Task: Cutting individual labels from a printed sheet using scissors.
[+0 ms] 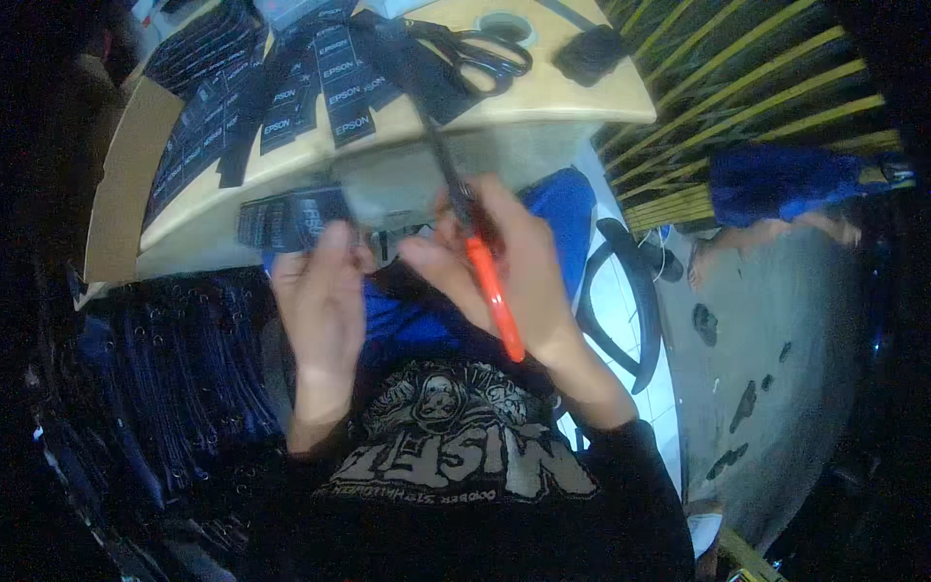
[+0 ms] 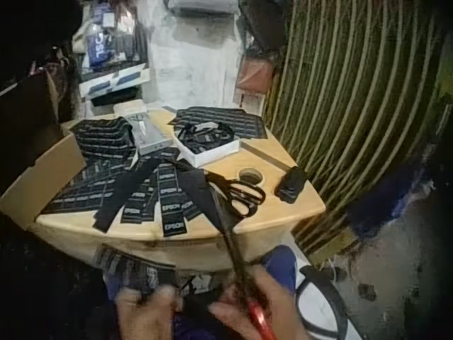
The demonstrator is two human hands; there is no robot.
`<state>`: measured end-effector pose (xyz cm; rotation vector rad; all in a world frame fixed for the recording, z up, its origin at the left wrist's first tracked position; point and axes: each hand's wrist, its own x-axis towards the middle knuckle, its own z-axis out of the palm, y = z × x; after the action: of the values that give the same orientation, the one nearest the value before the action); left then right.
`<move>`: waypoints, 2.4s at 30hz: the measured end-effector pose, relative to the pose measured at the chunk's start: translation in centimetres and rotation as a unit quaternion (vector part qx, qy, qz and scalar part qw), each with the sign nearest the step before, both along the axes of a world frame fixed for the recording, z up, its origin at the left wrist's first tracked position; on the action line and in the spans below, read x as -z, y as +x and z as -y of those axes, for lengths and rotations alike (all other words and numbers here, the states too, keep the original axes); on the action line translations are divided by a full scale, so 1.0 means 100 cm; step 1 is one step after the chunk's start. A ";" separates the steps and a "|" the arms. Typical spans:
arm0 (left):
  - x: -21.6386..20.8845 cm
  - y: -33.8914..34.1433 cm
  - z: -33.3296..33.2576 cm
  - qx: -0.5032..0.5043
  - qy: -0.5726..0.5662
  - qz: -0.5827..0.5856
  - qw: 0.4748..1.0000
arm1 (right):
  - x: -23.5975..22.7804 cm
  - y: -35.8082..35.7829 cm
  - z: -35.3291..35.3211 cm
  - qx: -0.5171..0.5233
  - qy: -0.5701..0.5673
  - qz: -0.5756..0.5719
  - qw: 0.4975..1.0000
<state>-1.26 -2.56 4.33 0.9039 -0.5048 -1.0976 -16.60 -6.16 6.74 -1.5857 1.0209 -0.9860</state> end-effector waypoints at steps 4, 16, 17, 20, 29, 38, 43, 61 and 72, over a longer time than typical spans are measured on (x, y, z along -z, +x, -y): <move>0.005 -0.018 -0.003 0.027 0.001 -0.029 0.999 | -0.010 0.023 0.005 -0.003 0.039 0.016 0.999; -0.003 0.002 0.011 0.034 -0.062 -0.052 0.996 | -0.027 0.019 0.035 -0.061 0.010 0.054 0.997; -0.007 0.003 0.013 0.019 -0.063 -0.035 0.997 | -0.028 0.021 0.039 -0.057 -0.012 0.033 0.998; -0.013 0.006 0.019 -0.021 -0.068 0.003 0.997 | -0.036 0.020 0.045 -0.061 -0.005 0.009 0.998; -0.011 0.010 0.027 -0.046 -0.076 -0.038 0.995 | -0.022 0.038 0.053 0.014 -0.092 0.010 0.996; -0.014 0.010 0.037 0.014 -0.037 0.008 0.999 | -0.027 0.037 0.061 0.031 -0.082 -0.014 0.996; -0.021 0.010 0.047 0.028 -0.042 0.018 0.999 | -0.033 0.035 0.071 0.019 -0.089 0.027 0.995; -0.044 0.003 0.070 0.040 -0.075 -0.022 0.996 | -0.052 0.029 0.097 0.049 -0.147 0.076 0.985; -0.070 0.011 0.086 -0.054 -0.142 0.003 0.988 | -0.021 0.013 0.039 -0.007 0.005 0.095 0.995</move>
<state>-0.14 -11.15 11.31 0.6776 -0.5937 -0.8971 -15.30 -10.02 8.82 -1.4584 0.8803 -1.0986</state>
